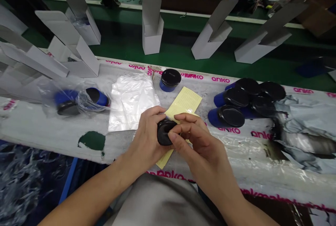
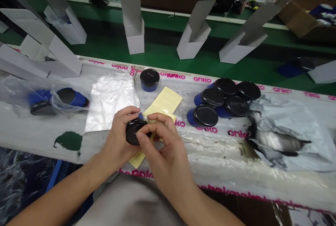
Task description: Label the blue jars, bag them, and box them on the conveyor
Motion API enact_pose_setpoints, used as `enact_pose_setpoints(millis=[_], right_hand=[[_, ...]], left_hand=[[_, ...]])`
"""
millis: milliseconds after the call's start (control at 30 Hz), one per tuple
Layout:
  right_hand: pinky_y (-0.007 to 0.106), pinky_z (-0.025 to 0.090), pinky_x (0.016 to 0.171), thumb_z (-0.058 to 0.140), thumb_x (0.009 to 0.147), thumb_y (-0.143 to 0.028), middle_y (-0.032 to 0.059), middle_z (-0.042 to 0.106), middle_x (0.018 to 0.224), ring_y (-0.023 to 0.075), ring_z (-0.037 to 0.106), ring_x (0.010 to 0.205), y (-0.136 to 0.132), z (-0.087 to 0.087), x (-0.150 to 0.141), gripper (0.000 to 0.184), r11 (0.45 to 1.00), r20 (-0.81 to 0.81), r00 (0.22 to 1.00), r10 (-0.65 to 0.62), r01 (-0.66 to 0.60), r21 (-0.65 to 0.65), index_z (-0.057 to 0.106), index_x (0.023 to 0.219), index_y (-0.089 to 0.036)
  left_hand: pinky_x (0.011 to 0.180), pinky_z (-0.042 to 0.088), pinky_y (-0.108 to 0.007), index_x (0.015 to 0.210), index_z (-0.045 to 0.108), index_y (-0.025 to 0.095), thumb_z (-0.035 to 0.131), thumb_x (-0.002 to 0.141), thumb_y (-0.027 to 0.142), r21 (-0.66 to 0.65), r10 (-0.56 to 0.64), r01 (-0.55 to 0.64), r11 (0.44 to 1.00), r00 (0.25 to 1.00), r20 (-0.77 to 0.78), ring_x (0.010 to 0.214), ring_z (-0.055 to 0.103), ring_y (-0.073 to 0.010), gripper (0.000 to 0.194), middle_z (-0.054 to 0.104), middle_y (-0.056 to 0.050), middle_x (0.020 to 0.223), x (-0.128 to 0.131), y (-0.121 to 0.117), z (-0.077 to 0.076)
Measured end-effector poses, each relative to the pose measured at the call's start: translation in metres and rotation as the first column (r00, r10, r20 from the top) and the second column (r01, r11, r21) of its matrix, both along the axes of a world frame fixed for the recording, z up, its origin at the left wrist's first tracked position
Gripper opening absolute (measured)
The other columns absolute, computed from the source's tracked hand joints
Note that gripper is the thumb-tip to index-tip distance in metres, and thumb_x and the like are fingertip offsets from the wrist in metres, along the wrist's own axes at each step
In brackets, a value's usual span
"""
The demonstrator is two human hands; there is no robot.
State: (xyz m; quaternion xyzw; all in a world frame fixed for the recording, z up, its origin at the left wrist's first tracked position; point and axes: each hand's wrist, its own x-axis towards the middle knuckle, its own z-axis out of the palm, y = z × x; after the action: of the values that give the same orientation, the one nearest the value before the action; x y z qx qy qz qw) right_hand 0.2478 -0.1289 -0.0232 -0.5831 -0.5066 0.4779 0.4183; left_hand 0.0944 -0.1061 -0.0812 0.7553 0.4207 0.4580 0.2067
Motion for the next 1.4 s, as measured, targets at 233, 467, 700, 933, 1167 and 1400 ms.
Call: enact_pose_setpoints(millis=[233,467,700,933,1167,1400], right_hand=[[0.025,0.050,0.056,0.069,0.088,-0.030,0.0103,0.059,0.120,0.0251,0.060,0.113,-0.002,0.000,-0.005,0.008,0.999,0.006,0.999,-0.037,0.037,0.027,0.072,0.083,-0.024],[0.026,0.053,0.058,0.067,0.088,-0.029,0.0106,0.060,0.116,0.0268,0.060,0.116,-0.002,0.001,-0.006,0.009,0.998,0.036,0.998,-0.052,0.050,0.043,0.072,0.082,-0.024],[0.029,0.056,0.061,0.067,0.088,-0.030,0.0093,0.061,0.116,0.0237,0.064,0.105,-0.003,0.000,-0.008,0.009,0.997,0.038,0.997,-0.069,0.067,0.044,0.071,0.082,-0.024],[0.028,0.056,0.062,0.069,0.087,-0.029,0.0087,0.062,0.117,0.0240,0.064,0.108,-0.005,0.000,-0.008,0.007,0.997,-0.010,0.997,-0.070,0.071,0.034,0.072,0.082,-0.024],[0.028,0.056,0.062,0.067,0.088,-0.029,0.0084,0.063,0.115,0.0223,0.066,0.102,-0.004,-0.001,-0.008,0.009,0.996,0.019,0.997,-0.074,0.073,0.049,0.071,0.082,-0.025],[0.033,0.060,0.072,0.069,0.088,-0.024,0.0073,0.064,0.113,0.0248,0.066,0.111,-0.008,-0.017,-0.014,0.003,0.950,0.183,0.968,-0.170,0.112,0.291,0.069,0.088,-0.026]], left_hand=[[0.099,0.053,-0.053,0.135,0.041,0.026,0.075,0.089,0.031,-0.002,0.002,-0.002,1.000,1.000,-0.016,0.125,0.056,-0.0290,0.058,0.052,-0.014,0.135,-0.001,-0.001,-0.002],[0.097,0.055,-0.051,0.135,0.041,0.025,0.075,0.088,0.028,0.019,-0.004,0.004,1.000,1.000,-0.031,0.123,0.058,-0.0288,0.058,0.052,-0.014,0.133,-0.001,0.000,0.001],[0.096,0.055,-0.051,0.134,0.042,0.025,0.076,0.087,0.027,0.013,0.005,-0.004,1.000,0.999,-0.035,0.123,0.057,-0.0289,0.058,0.052,-0.013,0.133,-0.001,0.001,0.000],[0.096,0.055,-0.051,0.136,0.040,0.025,0.077,0.086,0.027,0.009,0.001,0.000,1.000,0.999,-0.042,0.124,0.057,-0.0293,0.062,0.052,-0.014,0.134,-0.002,0.000,-0.001],[0.097,0.054,-0.052,0.136,0.040,0.026,0.076,0.087,0.027,0.009,0.003,-0.002,1.000,0.999,-0.053,0.124,0.057,-0.0296,0.061,0.052,-0.014,0.134,-0.002,-0.001,-0.002],[0.096,0.054,-0.053,0.136,0.042,0.026,0.074,0.087,0.026,0.028,0.008,-0.007,1.000,0.998,-0.065,0.122,0.058,-0.0302,0.059,0.053,-0.013,0.133,-0.002,0.000,-0.002]])
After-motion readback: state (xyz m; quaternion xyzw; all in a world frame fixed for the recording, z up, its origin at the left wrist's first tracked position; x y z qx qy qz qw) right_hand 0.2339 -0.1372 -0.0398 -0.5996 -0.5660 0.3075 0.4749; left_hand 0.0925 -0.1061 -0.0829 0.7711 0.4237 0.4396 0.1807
